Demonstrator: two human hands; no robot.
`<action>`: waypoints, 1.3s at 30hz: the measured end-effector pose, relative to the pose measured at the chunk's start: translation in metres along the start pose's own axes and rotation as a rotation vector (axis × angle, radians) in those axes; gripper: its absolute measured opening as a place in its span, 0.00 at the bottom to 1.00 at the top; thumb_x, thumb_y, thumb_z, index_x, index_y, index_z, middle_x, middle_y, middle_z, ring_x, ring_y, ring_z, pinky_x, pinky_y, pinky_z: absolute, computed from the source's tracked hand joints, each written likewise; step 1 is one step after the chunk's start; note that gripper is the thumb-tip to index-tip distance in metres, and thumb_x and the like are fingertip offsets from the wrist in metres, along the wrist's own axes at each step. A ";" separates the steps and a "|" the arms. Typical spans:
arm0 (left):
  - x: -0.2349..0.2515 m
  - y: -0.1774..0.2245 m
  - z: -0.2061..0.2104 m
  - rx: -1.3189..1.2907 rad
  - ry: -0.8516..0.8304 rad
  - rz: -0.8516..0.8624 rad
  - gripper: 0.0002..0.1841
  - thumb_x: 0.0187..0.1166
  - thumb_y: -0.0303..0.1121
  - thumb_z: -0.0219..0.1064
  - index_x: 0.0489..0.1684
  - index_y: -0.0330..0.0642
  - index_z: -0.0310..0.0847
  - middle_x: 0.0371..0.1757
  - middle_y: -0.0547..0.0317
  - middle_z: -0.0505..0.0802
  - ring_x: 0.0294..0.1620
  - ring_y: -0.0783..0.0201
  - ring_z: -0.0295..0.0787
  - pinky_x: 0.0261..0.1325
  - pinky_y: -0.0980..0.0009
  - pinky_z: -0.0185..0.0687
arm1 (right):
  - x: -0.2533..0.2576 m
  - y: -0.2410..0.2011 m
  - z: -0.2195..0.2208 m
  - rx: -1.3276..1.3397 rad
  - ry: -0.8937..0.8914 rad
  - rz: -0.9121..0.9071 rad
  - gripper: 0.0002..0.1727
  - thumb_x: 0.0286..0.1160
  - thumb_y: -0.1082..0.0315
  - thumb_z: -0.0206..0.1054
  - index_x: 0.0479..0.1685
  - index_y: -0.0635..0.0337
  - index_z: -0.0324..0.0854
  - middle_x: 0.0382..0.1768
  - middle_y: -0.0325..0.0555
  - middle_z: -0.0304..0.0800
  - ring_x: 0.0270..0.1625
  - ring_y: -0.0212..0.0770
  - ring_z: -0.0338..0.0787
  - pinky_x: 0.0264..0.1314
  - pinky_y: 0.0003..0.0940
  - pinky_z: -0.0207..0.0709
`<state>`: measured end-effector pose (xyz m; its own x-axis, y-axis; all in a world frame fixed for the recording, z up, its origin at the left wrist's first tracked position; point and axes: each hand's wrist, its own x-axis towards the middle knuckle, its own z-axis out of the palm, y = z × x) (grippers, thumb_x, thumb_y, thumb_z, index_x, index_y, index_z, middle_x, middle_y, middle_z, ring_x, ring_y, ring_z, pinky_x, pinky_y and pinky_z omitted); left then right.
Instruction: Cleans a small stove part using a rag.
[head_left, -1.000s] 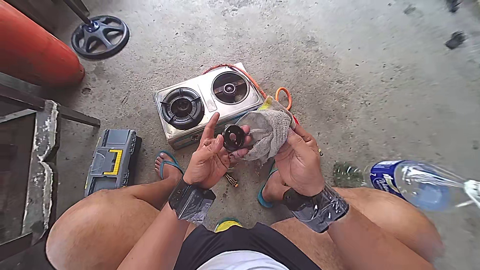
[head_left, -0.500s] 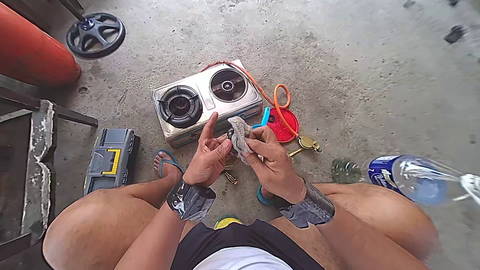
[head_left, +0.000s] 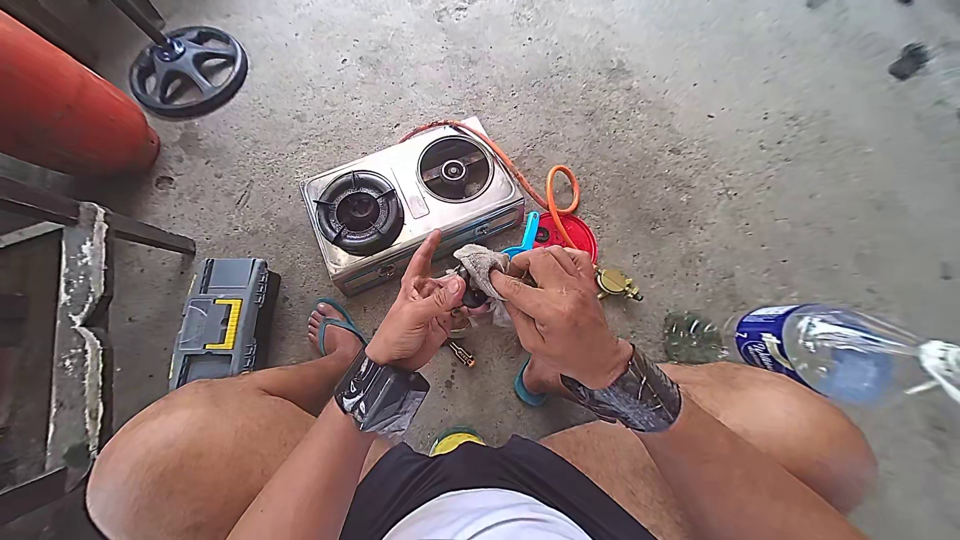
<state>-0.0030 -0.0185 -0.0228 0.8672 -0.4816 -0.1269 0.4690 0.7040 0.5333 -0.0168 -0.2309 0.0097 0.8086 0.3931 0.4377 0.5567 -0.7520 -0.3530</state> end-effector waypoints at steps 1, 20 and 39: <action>0.000 0.001 0.000 -0.003 -0.001 -0.004 0.44 0.81 0.27 0.68 0.94 0.67 0.44 0.56 0.43 0.92 0.54 0.48 0.94 0.66 0.50 0.87 | -0.001 0.000 0.002 0.071 -0.012 0.017 0.17 0.86 0.64 0.59 0.59 0.38 0.93 0.47 0.46 0.87 0.56 0.44 0.83 0.65 0.49 0.68; -0.002 -0.011 0.006 0.588 -0.014 0.347 0.57 0.72 0.20 0.75 0.96 0.53 0.29 0.66 0.45 0.91 0.61 0.49 0.93 0.71 0.55 0.86 | 0.002 -0.004 0.012 1.028 -0.199 0.529 0.13 0.79 0.74 0.55 0.39 0.61 0.89 0.37 0.36 0.90 0.43 0.25 0.87 0.50 0.23 0.82; 0.001 0.007 -0.005 -0.361 -0.182 0.087 0.33 0.84 0.43 0.64 0.90 0.69 0.59 0.72 0.33 0.83 0.59 0.43 0.90 0.62 0.58 0.86 | 0.004 0.000 -0.019 1.483 0.080 0.514 0.14 0.86 0.67 0.62 0.63 0.54 0.87 0.51 0.44 0.93 0.53 0.34 0.93 0.62 0.37 0.88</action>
<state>0.0018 -0.0116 -0.0236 0.8775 -0.4740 0.0726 0.4522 0.8684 0.2034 -0.0166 -0.2394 0.0270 0.9778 0.2046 0.0440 -0.0418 0.3970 -0.9169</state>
